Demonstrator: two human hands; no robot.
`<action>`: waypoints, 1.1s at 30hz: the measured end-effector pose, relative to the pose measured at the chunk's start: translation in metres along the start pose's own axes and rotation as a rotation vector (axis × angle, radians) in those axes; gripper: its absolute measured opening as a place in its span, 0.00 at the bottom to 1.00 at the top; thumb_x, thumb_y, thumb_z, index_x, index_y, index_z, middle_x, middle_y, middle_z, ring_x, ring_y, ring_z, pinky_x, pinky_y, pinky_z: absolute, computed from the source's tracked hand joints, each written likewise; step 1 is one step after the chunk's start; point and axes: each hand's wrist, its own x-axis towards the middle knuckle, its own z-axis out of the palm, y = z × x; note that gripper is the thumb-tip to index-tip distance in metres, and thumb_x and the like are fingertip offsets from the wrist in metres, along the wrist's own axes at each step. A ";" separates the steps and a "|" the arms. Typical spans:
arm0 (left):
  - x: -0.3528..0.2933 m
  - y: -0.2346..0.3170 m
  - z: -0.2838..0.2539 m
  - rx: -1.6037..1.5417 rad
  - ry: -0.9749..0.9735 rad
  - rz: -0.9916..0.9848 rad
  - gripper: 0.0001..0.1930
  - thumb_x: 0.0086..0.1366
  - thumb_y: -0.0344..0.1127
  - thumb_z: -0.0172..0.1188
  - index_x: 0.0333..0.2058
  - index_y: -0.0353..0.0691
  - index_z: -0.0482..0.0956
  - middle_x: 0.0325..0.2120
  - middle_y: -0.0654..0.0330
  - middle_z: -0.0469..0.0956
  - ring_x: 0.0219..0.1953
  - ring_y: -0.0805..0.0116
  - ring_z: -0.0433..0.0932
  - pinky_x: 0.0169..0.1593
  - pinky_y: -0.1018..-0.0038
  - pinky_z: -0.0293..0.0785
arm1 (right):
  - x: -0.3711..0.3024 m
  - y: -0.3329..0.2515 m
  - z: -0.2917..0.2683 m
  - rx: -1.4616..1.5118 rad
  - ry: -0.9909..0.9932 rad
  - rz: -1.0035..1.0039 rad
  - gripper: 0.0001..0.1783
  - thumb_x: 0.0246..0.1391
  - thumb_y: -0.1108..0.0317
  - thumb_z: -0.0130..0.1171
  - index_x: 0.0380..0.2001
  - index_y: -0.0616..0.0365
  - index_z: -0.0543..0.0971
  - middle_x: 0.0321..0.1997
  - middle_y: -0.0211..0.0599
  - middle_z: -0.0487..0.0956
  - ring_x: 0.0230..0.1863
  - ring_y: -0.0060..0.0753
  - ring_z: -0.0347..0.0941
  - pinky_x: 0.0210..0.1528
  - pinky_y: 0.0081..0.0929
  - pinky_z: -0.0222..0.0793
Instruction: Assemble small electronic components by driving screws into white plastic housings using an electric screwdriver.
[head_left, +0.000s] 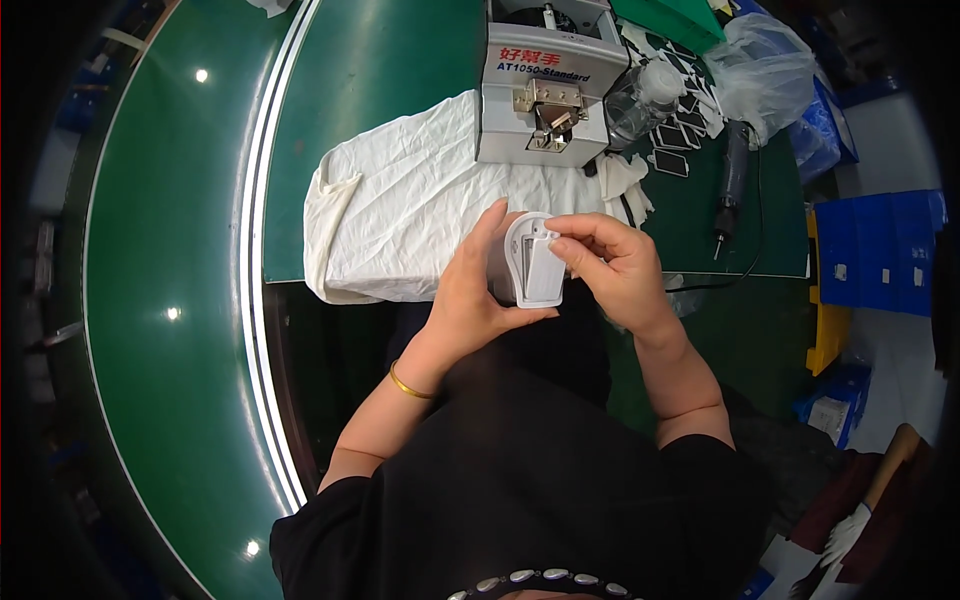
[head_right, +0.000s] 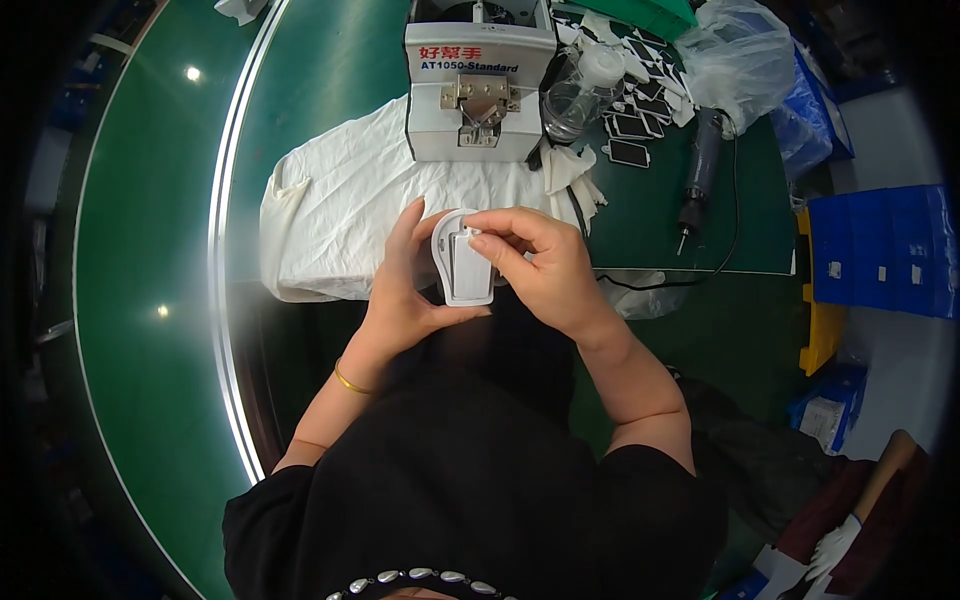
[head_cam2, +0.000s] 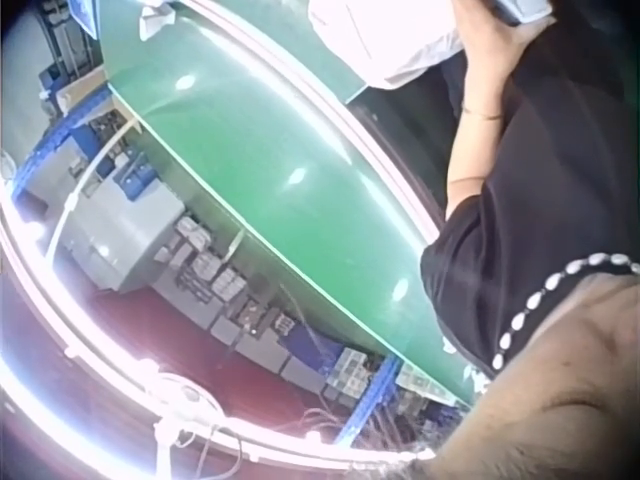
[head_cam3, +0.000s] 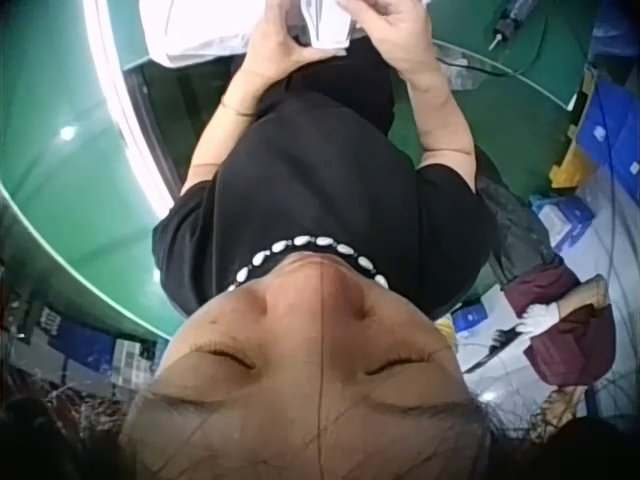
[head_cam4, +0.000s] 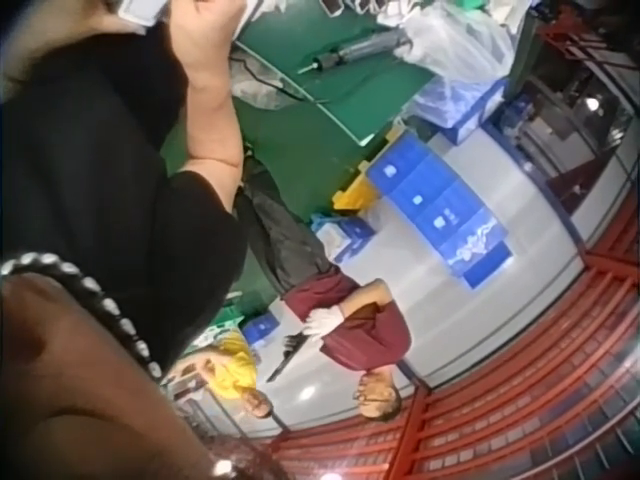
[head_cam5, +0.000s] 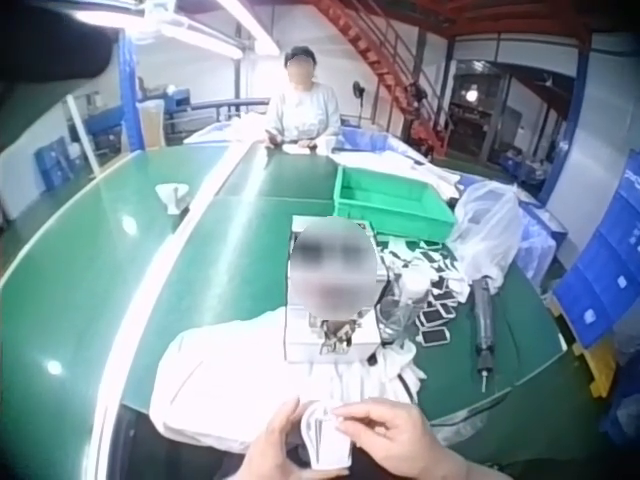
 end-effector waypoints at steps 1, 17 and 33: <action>0.000 0.000 0.000 -0.001 0.000 0.000 0.63 0.38 0.39 0.83 0.69 0.37 0.50 0.58 0.50 0.71 0.59 0.51 0.72 0.61 0.61 0.69 | 0.000 0.003 0.000 0.024 0.019 0.003 0.11 0.60 0.76 0.60 0.46 0.63 0.81 0.36 0.30 0.82 0.35 0.14 0.76 0.35 0.15 0.73; 0.001 0.000 0.002 0.018 0.001 0.020 0.62 0.37 0.40 0.83 0.68 0.37 0.51 0.60 0.50 0.70 0.60 0.50 0.70 0.61 0.60 0.67 | 0.004 0.016 0.003 -0.480 0.045 -0.309 0.22 0.56 0.74 0.64 0.56 0.58 0.77 0.55 0.39 0.74 0.50 0.29 0.71 0.51 0.23 0.69; -0.018 0.044 -0.003 -0.594 -0.061 -0.121 0.48 0.58 0.31 0.70 0.70 0.41 0.47 0.66 0.45 0.59 0.67 0.56 0.62 0.67 0.61 0.60 | -0.041 0.004 0.012 0.403 -0.098 0.129 0.36 0.58 0.75 0.61 0.66 0.72 0.57 0.61 0.47 0.70 0.61 0.32 0.68 0.63 0.28 0.64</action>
